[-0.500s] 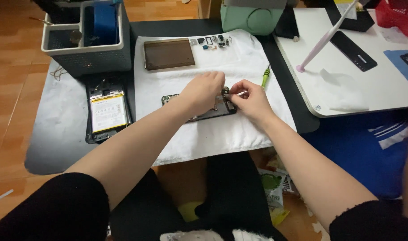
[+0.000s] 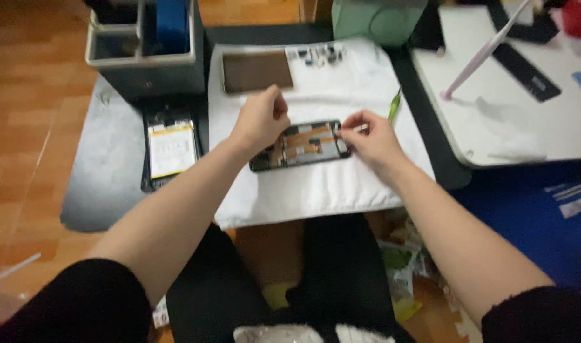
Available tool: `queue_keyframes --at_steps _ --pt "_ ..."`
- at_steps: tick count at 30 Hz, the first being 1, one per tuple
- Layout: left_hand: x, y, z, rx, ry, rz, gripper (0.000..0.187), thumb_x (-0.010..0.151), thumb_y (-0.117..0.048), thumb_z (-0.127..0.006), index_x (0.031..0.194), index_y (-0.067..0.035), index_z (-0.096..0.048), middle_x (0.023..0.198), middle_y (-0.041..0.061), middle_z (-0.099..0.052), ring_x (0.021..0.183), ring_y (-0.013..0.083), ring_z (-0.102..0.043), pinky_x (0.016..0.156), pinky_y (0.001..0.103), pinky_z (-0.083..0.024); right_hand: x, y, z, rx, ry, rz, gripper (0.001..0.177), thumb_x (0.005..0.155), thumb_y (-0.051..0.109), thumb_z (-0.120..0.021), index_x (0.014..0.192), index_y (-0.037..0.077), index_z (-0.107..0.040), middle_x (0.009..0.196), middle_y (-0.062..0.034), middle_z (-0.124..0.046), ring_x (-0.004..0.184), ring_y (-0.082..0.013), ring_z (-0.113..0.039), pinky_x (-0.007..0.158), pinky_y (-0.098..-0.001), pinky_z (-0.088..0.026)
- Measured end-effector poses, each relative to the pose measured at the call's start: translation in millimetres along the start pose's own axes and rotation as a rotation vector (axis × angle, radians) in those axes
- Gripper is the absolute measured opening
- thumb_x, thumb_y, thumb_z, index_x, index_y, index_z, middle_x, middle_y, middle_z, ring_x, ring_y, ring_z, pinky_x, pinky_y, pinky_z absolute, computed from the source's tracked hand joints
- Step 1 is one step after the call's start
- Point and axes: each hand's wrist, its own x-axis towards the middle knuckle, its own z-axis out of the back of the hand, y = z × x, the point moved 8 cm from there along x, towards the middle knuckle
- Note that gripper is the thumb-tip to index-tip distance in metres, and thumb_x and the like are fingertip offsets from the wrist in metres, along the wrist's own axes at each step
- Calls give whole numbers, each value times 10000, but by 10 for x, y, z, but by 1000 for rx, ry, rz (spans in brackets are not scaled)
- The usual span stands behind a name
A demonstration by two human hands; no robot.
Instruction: Final assembly of a smartphone, including connecting internal ribbon cables, installing the battery, and fitting the motherboard into the frame.
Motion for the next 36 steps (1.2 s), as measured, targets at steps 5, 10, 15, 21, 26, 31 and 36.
queue_keyframes --at_steps 5,10,15,21,26,31,36 --pt "-18 100 31 -88 -87 87 204 800 -137 -756 983 -151 -667 870 60 -733 918 340 -731 814 489 -569 -6 -210 -20 32 11 -84 194 817 76 -762 1005 83 -713 927 -83 -697 724 -127 -659 573 -241 -579" --pt "214 157 211 -122 -143 156 197 787 -158 -739 969 -190 -670 855 12 -739 909 300 -737 819 482 -579 -13 4 54 109 -5 -153 246 805 45 -786 1035 71 -705 917 -84 -705 684 -133 -673 565 -260 -622" --pt "447 84 351 -149 -101 228 96 940 -74 -631 972 -164 -643 964 43 -717 891 234 -671 774 402 -547 240 -328 26 330 56 -148 162 875 -49 -712 958 57 -622 672 -148 -625 561 -164 -593 468 -266 -442" --pt "587 -31 369 -62 -47 288 120 970 -76 -650 1047 -168 -659 1010 56 -727 894 253 -686 748 401 -546 33 13 34 278 57 -250 126 909 -36 -691 975 48 -624 723 -123 -611 631 -168 -583 555 -265 -485" --pt "636 19 266 80 -24 184 199 941 -84 -693 1124 -162 -692 1037 30 -740 1001 293 -733 836 490 -582 168 -225 56 272 15 -166 230 833 -2 -754 1049 34 -683 862 -126 -680 631 -185 -725 538 -269 -642" --pt "640 38 277 74 -38 189 179 955 -76 -674 1112 -157 -705 1042 32 -750 1012 294 -734 843 480 -581 155 -193 64 271 27 -165 230 839 1 -730 1060 41 -678 878 -126 -694 651 -171 -729 549 -257 -638" --pt "471 138 418 -80 -176 246 203 985 -45 -624 1155 -134 -690 1077 52 -749 1058 297 -727 873 465 -576 229 -273 77 303 53 -131 242 864 -21 -656 1099 37 -652 850 -117 -700 643 -179 -732 534 -266 -631"
